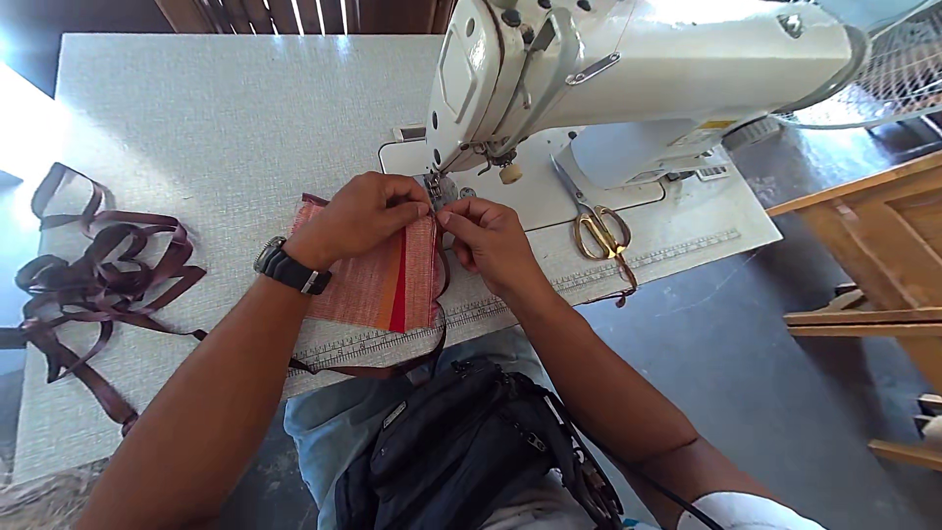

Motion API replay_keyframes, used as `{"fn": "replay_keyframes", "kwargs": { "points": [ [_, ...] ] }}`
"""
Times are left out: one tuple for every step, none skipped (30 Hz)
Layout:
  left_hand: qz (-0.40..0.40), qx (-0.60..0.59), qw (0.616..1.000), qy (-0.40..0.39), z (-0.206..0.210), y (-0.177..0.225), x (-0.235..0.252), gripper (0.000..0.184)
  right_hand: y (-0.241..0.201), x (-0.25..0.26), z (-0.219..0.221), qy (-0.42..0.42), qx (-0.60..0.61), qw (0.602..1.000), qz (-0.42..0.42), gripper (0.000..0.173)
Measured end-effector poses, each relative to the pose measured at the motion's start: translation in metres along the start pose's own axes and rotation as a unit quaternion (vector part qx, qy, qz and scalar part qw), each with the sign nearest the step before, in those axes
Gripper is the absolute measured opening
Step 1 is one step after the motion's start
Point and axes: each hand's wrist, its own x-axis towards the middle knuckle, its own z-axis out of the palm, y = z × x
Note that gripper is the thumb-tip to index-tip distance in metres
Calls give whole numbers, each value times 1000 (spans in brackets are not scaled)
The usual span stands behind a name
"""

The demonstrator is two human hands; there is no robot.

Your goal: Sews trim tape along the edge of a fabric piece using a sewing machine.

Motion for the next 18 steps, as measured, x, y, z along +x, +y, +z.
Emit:
{"fn": "replay_keyframes", "kwargs": {
  "points": [
    [3,1,1000,1,1,0,0,17,0,-1,0,-2,-2,1000,1,15],
    [8,1,1000,2,1,0,0,17,-1,-1,-1,-2,-3,1000,1,16],
    [16,5,1000,4,2,-1,0,17,-1,-2,-1,-1,-7,1000,-3,15],
    [20,7,1000,5,2,-2,0,17,-1,-3,-1,3,-14,1000,-9,15],
    [19,8,1000,5,2,-2,0,17,0,-4,-1,8,-24,1000,-17,13],
    [18,10,1000,6,3,-2,0,17,1,-5,-1,11,-32,999,-27,12],
    [17,11,1000,8,3,-2,0,17,2,-5,-2,13,-37,999,-37,12],
    [17,13,1000,10,4,-2,0,17,3,-6,-2,13,-39,998,-42,11],
    [19,14,1000,12,5,-2,0,17,4,-6,-1,11,-38,998,-41,11],
    [22,15,1000,14,5,-3,0,17,5,-5,-1,10,-37,999,-39,11],
    [23,17,999,15,6,-3,0,17,5,-6,-1,9,-37,999,-36,11],
    [23,19,999,17,6,-3,0,17,6,-6,0,9,-38,999,-34,11],
    [22,21,999,18,7,-3,0,17,6,-6,0,10,-39,999,-35,11],
    [22,21,999,19,7,-3,0,17,6,-6,1,11,-40,999,-36,11],
    [23,21,999,20,7,-3,0,17,7,-6,2,12,-42,998,-35,11],
    [23,22,999,21,8,-2,0,17,7,-6,3,13,-43,998,-36,10],
    [22,22,999,21,8,-2,0,17,7,-6,3,14,-45,998,-35,10],
    [22,23,999,21,9,-1,0,17,7,-6,3,13,-46,998,-33,10]
  ]
}}
